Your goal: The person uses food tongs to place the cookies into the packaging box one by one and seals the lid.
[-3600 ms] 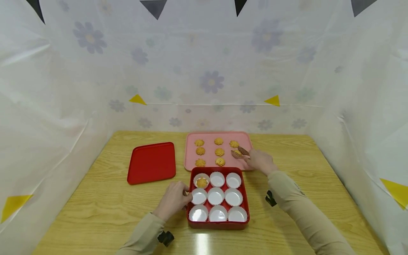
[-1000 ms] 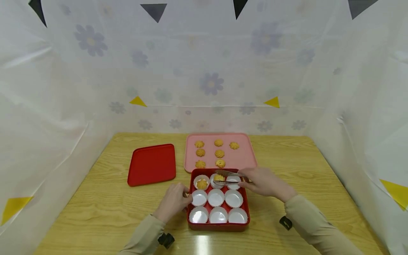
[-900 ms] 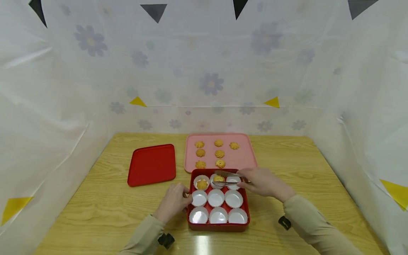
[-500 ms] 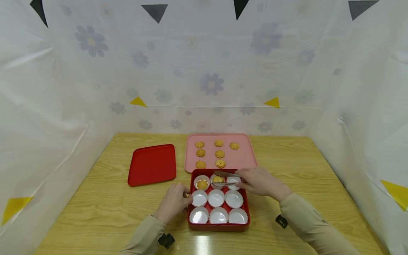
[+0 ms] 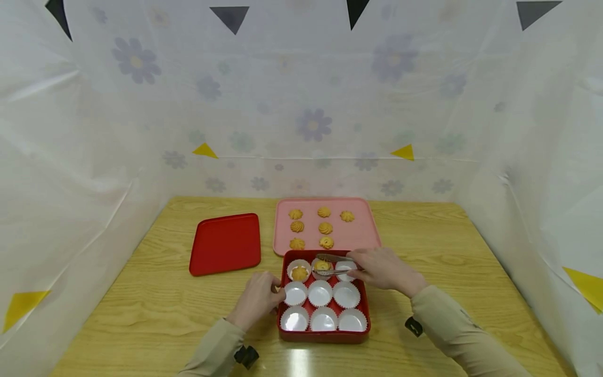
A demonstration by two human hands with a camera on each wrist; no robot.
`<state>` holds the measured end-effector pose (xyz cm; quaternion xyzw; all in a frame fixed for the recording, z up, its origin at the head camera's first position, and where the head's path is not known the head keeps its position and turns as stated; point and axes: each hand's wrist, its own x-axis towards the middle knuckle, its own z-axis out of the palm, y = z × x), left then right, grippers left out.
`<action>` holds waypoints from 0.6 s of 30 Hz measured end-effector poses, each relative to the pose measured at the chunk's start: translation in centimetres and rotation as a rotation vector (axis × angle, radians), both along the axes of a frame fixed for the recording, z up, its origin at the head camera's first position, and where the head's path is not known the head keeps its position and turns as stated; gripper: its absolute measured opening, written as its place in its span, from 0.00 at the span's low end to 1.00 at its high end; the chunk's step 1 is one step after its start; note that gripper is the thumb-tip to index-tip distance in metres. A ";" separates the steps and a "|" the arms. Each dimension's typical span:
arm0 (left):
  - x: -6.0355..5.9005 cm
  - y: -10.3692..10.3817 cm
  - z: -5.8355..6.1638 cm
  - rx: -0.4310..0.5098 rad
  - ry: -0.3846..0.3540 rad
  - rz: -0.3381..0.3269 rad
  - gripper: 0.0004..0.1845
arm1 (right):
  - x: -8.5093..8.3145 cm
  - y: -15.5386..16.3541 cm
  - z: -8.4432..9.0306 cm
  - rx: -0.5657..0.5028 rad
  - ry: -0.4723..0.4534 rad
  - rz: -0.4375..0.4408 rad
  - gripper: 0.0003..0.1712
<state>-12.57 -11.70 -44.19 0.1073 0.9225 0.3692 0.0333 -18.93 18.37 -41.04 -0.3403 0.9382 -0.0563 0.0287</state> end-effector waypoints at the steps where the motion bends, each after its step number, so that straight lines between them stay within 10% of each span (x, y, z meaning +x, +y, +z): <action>1: 0.0 0.0 0.0 0.001 -0.003 0.001 0.22 | 0.0 0.0 0.0 0.001 -0.005 -0.007 0.13; 18: 0.1 0.0 0.1 -0.014 -0.011 0.005 0.22 | -0.2 1.5 -0.3 -0.186 -0.116 -0.051 0.18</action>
